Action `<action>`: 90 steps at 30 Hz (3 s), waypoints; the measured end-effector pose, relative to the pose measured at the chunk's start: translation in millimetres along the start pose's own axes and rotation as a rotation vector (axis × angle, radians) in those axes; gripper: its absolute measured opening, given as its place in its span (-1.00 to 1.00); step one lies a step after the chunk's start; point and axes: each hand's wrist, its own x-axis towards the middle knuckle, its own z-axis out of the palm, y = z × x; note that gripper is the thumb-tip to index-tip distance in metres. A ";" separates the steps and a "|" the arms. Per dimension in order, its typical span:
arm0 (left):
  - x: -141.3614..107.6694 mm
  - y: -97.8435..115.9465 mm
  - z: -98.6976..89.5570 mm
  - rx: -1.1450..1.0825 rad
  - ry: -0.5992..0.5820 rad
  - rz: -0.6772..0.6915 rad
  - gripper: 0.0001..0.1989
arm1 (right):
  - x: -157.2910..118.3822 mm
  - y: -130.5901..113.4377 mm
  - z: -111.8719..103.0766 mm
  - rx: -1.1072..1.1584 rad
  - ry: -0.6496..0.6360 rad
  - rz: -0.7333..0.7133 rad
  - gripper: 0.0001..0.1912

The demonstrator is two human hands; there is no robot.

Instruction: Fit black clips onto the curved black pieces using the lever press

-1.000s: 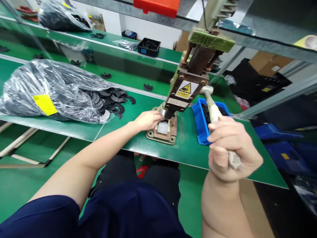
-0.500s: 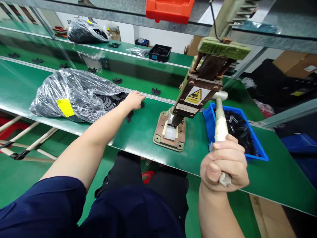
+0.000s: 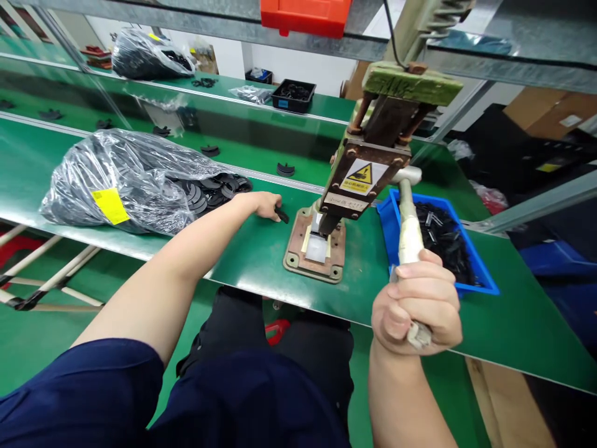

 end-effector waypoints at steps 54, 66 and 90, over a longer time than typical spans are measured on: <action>-49.0 133.8 18.6 -0.918 -0.054 -0.029 -0.62 | 1.3 -4.8 0.0 0.010 -0.041 -0.013 -0.69; -67.4 140.8 38.9 -1.077 0.166 -0.059 -0.63 | 2.2 -0.8 1.8 0.025 -0.012 -0.021 -0.67; -142.1 -47.0 60.2 0.114 0.333 -0.006 -0.68 | 1.6 18.6 15.2 0.044 0.150 -0.138 -0.45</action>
